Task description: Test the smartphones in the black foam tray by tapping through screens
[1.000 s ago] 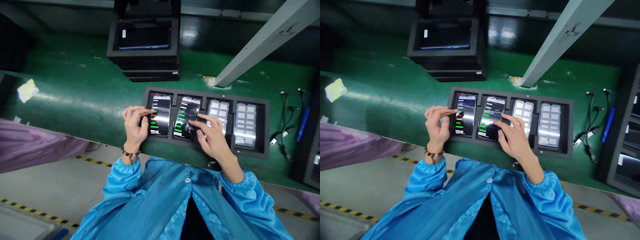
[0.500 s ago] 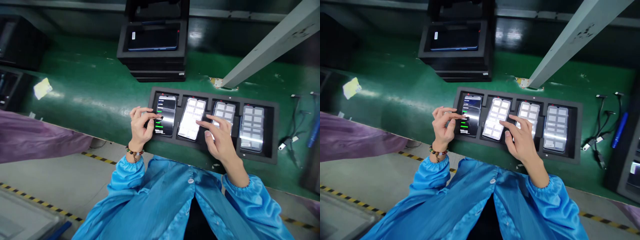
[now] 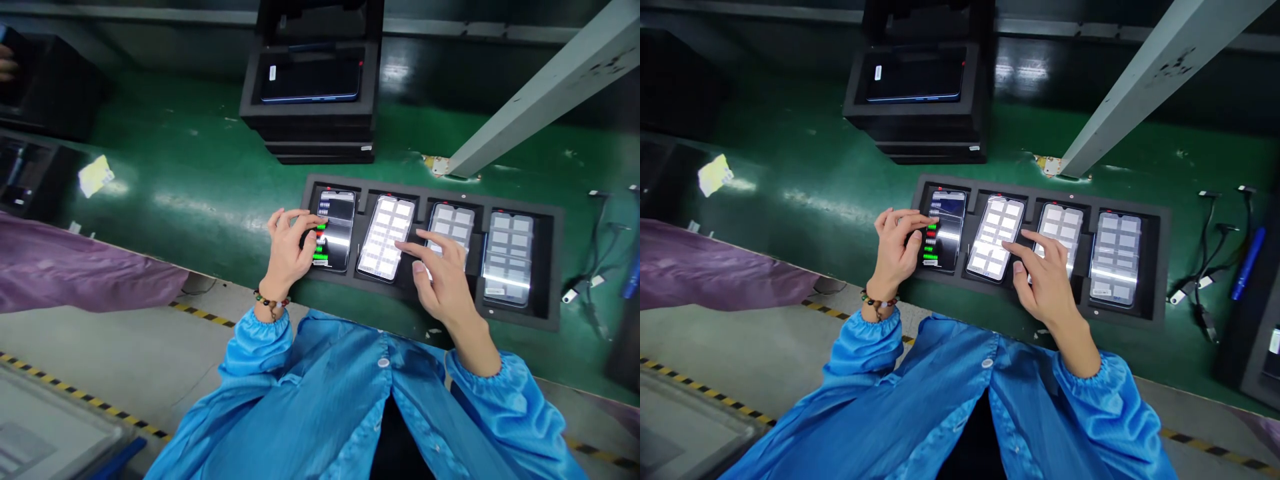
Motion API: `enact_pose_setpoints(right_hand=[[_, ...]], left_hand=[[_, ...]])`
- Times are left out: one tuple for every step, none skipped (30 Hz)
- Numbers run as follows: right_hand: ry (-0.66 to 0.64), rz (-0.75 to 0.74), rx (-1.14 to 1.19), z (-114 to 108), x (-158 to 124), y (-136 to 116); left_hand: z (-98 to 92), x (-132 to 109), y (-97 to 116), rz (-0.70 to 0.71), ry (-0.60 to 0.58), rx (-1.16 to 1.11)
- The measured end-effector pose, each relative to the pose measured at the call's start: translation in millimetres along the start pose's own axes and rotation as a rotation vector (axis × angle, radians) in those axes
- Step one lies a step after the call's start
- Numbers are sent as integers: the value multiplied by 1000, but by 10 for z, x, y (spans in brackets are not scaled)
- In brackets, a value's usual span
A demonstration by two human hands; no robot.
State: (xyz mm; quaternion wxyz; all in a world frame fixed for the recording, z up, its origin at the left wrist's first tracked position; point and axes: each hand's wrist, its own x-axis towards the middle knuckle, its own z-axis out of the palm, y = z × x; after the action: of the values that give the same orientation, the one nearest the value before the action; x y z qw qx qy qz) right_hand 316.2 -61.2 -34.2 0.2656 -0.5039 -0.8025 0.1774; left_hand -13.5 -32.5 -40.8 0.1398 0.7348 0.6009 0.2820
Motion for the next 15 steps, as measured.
enact_pose_setpoints(right_hand=[[3, 2, 1, -1, -1, -1], [6, 1, 3, -2, -3, -2], [7, 0, 4, -3, -5, -3], [8, -2, 4, -3, -7, -3], [8, -3, 6, -3, -9, -2], [10, -3, 8, -2, -11, -1], [11, -4, 11, -1, -12, 2], [11, -2, 13, 0, -13, 4], [8, 1, 15, 1, -12, 7], [6, 6, 16, 2, -11, 9], [4, 9, 17, 2, -10, 10], [3, 11, 18, 3, -8, 10], [5, 12, 19, 3, -7, 10], [6, 12, 21, 4, -6, 9], [7, 11, 23, 4, -6, 8]], left_hand=[[2, 9, 5, -9, -8, 6], [3, 13, 8, -13, -9, 6], [4, 12, 7, -10, -3, 3], [4, 6, 4, -4, 9, -2], [2, -4, 0, 5, 23, -9], [0, -18, -6, 21, 41, -18], [-3, -32, -10, 39, 59, -25], [-6, -44, -14, 54, 77, -29], [-9, -53, -15, 63, 95, -30], [-11, -58, -14, 66, 103, -27], [-11, -60, -11, 63, 102, -20], [-11, -58, -8, 54, 94, -8], [-10, -56, -5, 46, 78, 2], [-8, -54, -3, 41, 62, 10], [-6, -53, -3, 42, 54, 12]])
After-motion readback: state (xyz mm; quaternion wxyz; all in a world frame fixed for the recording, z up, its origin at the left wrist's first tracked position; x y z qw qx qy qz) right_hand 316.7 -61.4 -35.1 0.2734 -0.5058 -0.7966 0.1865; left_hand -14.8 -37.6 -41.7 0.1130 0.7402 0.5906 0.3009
